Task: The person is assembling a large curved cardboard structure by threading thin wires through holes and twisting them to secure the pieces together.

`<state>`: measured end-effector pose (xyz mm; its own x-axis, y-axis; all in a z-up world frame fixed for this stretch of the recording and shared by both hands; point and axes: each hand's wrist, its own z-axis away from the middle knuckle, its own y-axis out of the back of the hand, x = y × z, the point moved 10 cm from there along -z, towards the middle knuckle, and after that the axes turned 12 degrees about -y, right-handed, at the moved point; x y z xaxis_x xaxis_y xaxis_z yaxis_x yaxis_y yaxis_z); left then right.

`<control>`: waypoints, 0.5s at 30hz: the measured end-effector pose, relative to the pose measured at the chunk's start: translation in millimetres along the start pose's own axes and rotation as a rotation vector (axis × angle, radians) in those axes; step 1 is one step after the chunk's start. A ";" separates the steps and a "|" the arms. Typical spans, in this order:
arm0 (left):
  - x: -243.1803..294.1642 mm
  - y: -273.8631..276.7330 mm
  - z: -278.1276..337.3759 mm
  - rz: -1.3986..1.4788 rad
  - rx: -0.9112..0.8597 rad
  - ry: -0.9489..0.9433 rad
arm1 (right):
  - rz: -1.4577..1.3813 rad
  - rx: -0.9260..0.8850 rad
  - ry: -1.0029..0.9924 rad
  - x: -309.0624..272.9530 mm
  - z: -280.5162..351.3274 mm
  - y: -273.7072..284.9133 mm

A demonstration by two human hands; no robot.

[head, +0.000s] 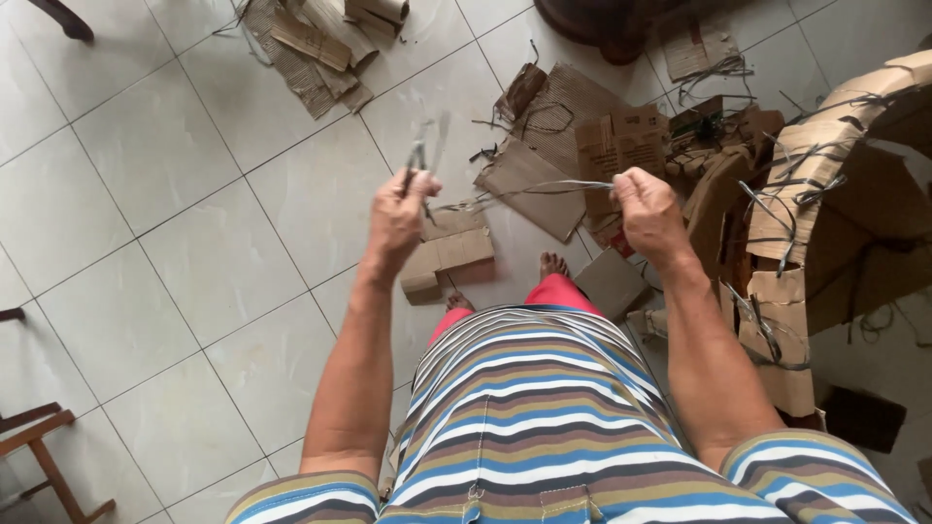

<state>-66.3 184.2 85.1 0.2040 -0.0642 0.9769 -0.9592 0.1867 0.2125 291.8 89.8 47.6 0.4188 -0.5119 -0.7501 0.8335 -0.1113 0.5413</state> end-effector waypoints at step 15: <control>-19.1 -126.6 14.1 0.518 -0.245 0.092 | -0.001 -0.362 0.213 -141.3 31.4 -53.4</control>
<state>48.5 147.9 39.2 -0.2536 0.1796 0.9505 -0.8673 0.3930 -0.3056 176.8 141.3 136.6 0.4511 -0.3199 -0.8332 0.8911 0.2141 0.4002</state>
